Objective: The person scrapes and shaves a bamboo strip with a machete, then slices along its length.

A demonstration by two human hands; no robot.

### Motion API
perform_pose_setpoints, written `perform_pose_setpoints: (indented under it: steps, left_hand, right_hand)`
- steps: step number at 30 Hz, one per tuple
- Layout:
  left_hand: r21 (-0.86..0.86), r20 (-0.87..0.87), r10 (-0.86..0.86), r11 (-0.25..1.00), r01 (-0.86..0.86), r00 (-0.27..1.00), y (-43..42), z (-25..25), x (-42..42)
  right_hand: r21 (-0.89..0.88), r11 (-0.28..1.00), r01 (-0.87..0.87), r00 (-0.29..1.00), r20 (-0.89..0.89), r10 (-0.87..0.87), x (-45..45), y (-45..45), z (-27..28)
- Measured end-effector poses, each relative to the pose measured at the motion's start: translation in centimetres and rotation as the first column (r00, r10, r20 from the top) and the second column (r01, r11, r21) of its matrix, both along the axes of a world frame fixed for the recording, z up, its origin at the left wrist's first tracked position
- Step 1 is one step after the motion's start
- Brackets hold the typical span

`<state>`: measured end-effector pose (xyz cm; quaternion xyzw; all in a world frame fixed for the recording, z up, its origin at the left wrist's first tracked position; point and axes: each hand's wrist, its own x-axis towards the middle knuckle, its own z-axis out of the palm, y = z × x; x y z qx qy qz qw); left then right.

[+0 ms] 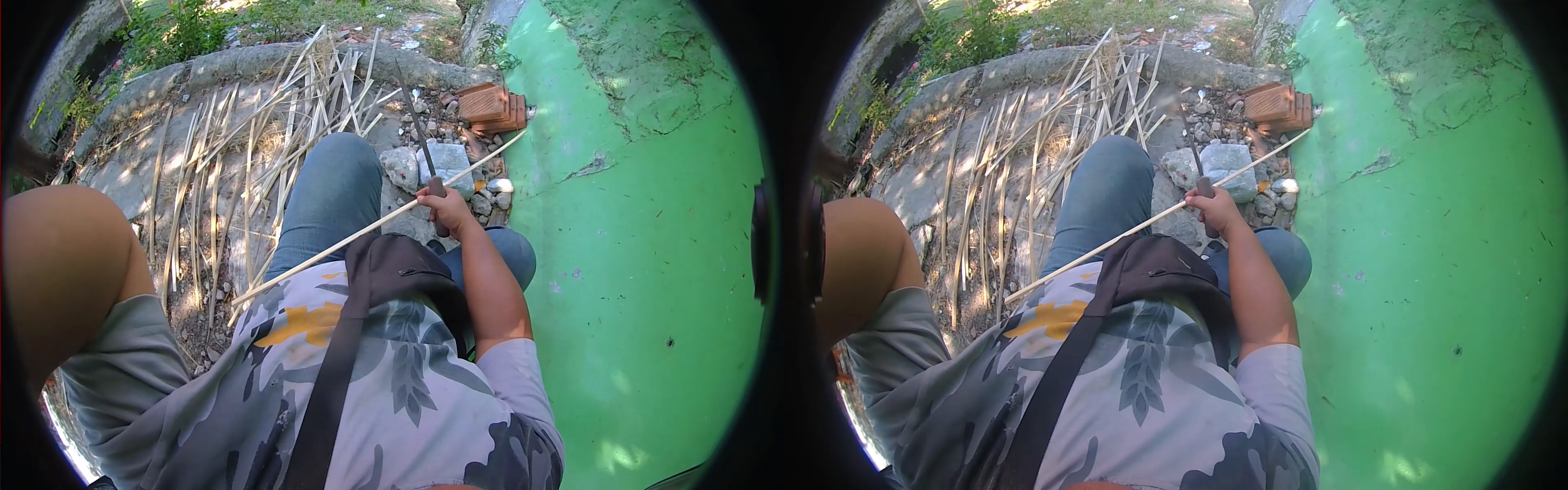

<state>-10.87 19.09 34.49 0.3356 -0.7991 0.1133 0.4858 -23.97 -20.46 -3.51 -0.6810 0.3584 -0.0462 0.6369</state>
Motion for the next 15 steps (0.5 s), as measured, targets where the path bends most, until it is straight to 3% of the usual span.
perform_pose_setpoints:
  steps: [15]
  left_hand:
    - [0.04, 0.001, -0.029, 0.999, 0.029, 1.0, -1.6, 0.2, -0.5]
  right_hand:
    - [0.024, 1.0, -0.015, 1.0, 0.012, 0.015, -0.1, 0.4, 0.7]
